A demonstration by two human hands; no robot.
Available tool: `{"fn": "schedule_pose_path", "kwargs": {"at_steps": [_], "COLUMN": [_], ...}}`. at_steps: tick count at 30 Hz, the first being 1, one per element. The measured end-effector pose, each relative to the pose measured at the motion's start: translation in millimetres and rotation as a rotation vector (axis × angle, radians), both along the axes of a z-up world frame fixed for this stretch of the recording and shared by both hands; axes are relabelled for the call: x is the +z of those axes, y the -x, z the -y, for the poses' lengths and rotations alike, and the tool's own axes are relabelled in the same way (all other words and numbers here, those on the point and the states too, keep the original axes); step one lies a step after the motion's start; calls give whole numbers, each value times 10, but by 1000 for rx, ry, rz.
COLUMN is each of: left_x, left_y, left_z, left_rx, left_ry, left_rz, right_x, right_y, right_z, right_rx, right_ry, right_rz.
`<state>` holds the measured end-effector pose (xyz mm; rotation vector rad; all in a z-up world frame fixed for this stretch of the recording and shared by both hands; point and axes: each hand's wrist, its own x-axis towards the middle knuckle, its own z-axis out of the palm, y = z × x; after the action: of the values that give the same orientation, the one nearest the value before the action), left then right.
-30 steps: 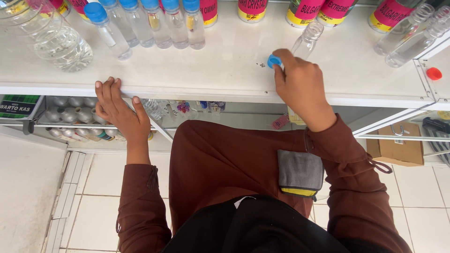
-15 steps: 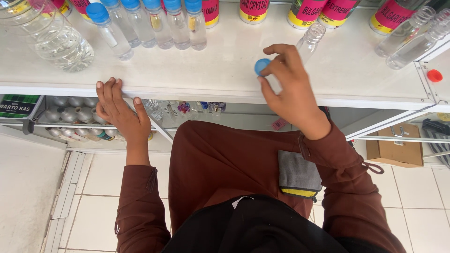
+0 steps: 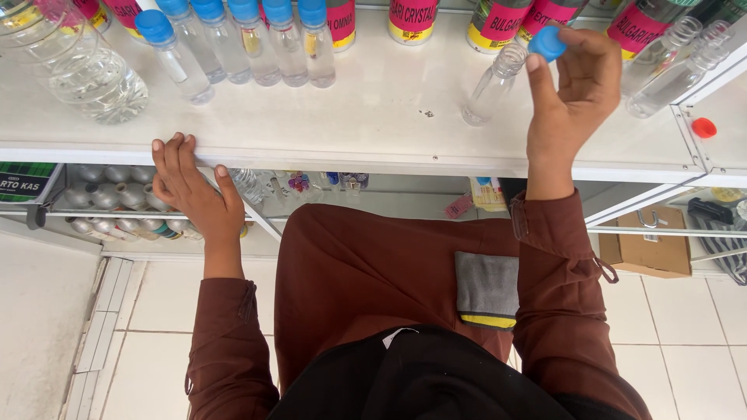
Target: The recorder is putting blue plastic caps onto small clear perfume bottles on a store counter.
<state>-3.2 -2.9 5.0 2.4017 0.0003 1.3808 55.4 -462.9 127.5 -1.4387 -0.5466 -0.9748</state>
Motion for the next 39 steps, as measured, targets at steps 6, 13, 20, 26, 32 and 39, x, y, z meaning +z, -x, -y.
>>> {"fn": "schedule_pose_path", "kwargs": {"at_steps": [6,13,20,26,32,39], "left_x": [-14,-22,4,-40,-29,-21], "left_y": [1,-7,9,-22,-14,-13], "left_z": [-14,-11,1,-13,-9,-4], "left_rx": [4,1,-2,3,2,16], "left_ry": [9,10,14,9,4,1], "left_rz": [-24,-20,-26,-13,-5,11], "right_x": [2,75,246,103,46,11], "right_y": [-69,-15,-61,-271,-358,-372], "right_z": [-61,-120,-266,-245,-214,-211], "right_rx": [8,-40,165,321,378,387], "right_ry": [145,278,0,-62,-124,-88], "right_rz": [6,-5,-380,-469,-397,-381]}}
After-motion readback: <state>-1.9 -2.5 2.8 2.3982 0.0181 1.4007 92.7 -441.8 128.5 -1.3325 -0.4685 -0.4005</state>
